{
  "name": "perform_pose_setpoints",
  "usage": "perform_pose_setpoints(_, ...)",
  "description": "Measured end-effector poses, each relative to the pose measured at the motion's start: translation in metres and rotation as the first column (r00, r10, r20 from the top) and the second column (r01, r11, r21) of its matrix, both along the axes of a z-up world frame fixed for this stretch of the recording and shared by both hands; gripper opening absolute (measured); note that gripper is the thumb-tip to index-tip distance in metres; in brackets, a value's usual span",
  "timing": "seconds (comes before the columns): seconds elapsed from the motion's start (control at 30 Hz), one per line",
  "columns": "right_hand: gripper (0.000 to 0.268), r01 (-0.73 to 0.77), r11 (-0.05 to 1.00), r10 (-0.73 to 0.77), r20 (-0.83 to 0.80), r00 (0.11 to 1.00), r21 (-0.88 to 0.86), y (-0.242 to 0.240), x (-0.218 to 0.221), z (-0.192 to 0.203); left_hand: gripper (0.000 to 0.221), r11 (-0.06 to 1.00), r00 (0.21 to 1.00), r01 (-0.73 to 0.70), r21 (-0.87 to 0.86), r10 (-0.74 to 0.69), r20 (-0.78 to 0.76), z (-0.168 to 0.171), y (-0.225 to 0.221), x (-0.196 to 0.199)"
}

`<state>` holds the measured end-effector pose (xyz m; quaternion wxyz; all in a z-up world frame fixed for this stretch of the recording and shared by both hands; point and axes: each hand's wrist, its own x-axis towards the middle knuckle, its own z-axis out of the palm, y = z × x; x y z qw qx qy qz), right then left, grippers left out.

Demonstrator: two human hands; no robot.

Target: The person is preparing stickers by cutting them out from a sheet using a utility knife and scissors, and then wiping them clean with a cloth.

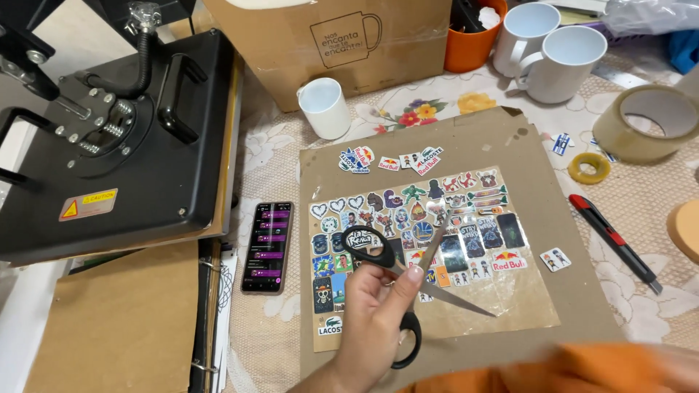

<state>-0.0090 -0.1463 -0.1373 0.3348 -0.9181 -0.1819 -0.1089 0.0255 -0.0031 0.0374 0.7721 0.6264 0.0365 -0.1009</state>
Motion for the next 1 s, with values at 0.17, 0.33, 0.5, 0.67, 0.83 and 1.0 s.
perform_pose_setpoints(0.17, 0.014, 0.335, 0.927, -0.215, 0.492, 0.844, -0.170, -0.024, -0.043, 0.182, 0.010, 0.999, 0.999, 0.047, -0.022, -0.048, -0.022, -0.005, -0.008, -0.009)
perform_pose_setpoints(0.33, 0.025, 0.456, 0.858, -0.264, 0.560, 0.786, -0.236, -0.010, -0.033, 0.183, 0.014, 0.983, 0.987, 0.137, 0.121, -0.146, 0.064, -0.003, -0.005, -0.007)
perform_pose_setpoints(0.5, 0.030, 0.343, 0.885, -0.108, 0.579, 0.808, -0.315, -0.033, -0.044, 0.145, 0.012, 0.995, 0.995, 0.103, -0.006, -0.103, -0.013, -0.016, -0.003, -0.003)
perform_pose_setpoints(0.67, 0.016, 0.211, 0.886, 0.098, 0.613, 0.784, -0.412, -0.038, -0.024, 0.168, 0.017, 0.979, 0.984, 0.169, 0.110, -0.174, 0.034, -0.009, -0.008, -0.007)
perform_pose_setpoints(0.83, 0.015, 0.214, 0.865, 0.097, 0.569, 0.817, -0.454, -0.047, -0.037, 0.143, 0.022, 0.977, 0.983, 0.182, 0.113, -0.184, 0.002, -0.024, -0.009, -0.001)
perform_pose_setpoints(1.0, 0.034, 0.149, 0.956, -0.146, 0.030, 0.989, -0.253, -0.139, -0.053, 0.090, 0.021, 0.998, 0.981, -0.064, 0.021, 0.067, -0.184, -0.010, -0.001, 0.011)
